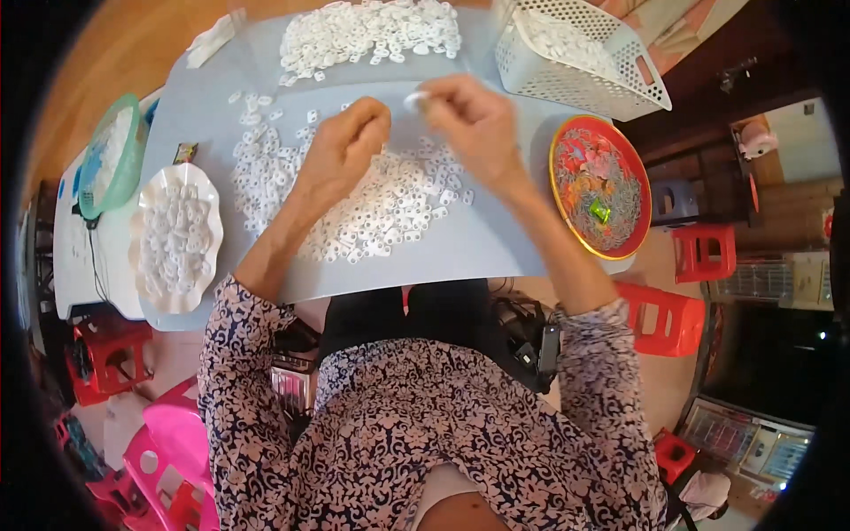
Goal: Assembling small white plastic components by hand at a table.
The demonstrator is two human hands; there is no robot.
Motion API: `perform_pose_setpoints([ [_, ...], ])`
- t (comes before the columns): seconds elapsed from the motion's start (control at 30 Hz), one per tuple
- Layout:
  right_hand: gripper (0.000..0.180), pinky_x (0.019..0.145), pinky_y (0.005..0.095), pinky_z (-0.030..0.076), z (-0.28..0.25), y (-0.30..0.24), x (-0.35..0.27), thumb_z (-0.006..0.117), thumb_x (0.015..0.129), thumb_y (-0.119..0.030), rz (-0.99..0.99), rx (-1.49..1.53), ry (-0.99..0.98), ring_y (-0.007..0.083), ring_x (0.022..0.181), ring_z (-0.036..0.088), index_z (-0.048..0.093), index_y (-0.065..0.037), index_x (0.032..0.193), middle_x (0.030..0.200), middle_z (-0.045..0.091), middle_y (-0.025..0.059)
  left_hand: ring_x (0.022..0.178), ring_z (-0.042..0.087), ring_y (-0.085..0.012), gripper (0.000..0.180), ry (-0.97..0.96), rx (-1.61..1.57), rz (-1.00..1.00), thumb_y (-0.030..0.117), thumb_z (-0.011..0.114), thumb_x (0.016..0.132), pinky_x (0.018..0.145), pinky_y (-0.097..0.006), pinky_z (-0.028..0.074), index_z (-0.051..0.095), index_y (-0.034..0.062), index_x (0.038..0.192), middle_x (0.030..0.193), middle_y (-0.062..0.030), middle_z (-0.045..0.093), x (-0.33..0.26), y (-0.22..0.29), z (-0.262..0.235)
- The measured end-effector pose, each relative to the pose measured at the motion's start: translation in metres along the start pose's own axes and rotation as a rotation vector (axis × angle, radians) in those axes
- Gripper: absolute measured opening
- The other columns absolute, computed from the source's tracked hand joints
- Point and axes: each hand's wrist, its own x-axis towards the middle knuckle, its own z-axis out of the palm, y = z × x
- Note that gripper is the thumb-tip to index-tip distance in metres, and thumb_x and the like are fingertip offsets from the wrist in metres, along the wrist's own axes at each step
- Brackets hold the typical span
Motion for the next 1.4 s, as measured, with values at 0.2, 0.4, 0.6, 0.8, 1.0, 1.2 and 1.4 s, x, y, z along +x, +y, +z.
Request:
perform_pose_setpoints([
  [0.2,0.015,0.057,0.0206,0.046,-0.093,-0.047,0.047,0.062,0.083,-0.007,-0.287,-0.463,0.342,0.0062,0.064,0.058,0.065,-0.001,0.096,0.073,0.065,0.0014,0.07,0.048,-0.0115,0.028,0.152,-0.139,0.029,0.024,0.042,0.092,0.066,-0.026,0.04,0.054,-0.0001,0.083,0.069,-0.0039,0.051,0.006,0.005,-0.02],
  [0.4,0.018,0.08,0.0424,0.044,-0.111,-0.024,0.044,0.066,0.077,-0.011,-0.61,-1.194,0.362,0.0288,0.085,0.059,0.063,-0.006,0.094,0.085,0.064,0.0095,0.071,0.052,-0.0161,0.031,0.337,-0.331,-0.004,0.025,0.038,0.091,0.071,-0.028,0.043,0.055,-0.0002,0.083,0.065,-0.006,0.052,0.015,-0.005,-0.028],
  [0.6,0.014,0.068,0.039,0.048,-0.004,0.002,0.038,0.058,0.079,-0.008,-0.299,-0.609,-0.182,0.0317,0.075,0.061,0.063,-0.001,0.09,0.083,0.063,0.0154,0.071,0.054,-0.0155,0.033,0.355,-0.26,0.041,0.027,0.039,0.091,0.072,-0.028,0.044,0.056,-0.0005,0.083,0.065,-0.0066,0.053,0.013,-0.017,-0.039],
  [0.8,0.016,0.069,0.0354,0.049,0.024,0.019,0.07,0.061,0.079,-0.009,-0.136,-0.826,-0.369,0.0279,0.074,0.063,0.066,-0.001,0.093,0.082,0.066,0.0145,0.069,0.053,-0.0146,0.033,0.415,-0.254,0.0,0.026,0.039,0.09,0.069,-0.028,0.043,0.056,-0.0003,0.082,0.065,-0.0062,0.053,0.018,-0.012,-0.046],
  [1.0,0.017,0.068,0.0366,0.048,0.032,0.013,0.083,0.061,0.078,-0.01,-0.054,-0.856,-0.449,0.029,0.073,0.063,0.066,-0.001,0.091,0.08,0.066,0.0152,0.079,0.052,-0.0168,0.035,0.361,-0.208,0.023,0.03,0.037,0.093,0.078,-0.029,0.041,0.053,-0.0008,0.088,0.071,-0.0067,0.052,0.016,-0.014,-0.05],
  [1.2,0.015,0.067,0.0349,0.049,0.049,0.003,0.069,0.063,0.076,-0.006,-0.161,-0.654,-0.522,0.0268,0.069,0.062,0.067,0.0,0.089,0.078,0.066,0.0144,0.081,0.053,-0.0169,0.035,0.387,-0.221,-0.006,0.031,0.038,0.093,0.08,-0.029,0.042,0.054,-0.0003,0.089,0.072,-0.0067,0.053,0.017,-0.014,-0.053],
  [1.4,0.013,0.067,0.0331,0.05,0.051,0.002,0.068,0.063,0.078,-0.006,-0.105,-0.762,-0.578,0.0255,0.069,0.062,0.067,0.0,0.089,0.079,0.067,0.0129,0.083,0.054,-0.0182,0.033,0.419,-0.314,0.071,0.029,0.039,0.094,0.085,-0.03,0.042,0.053,-0.001,0.094,0.075,-0.0078,0.053,0.019,-0.012,-0.062],
])
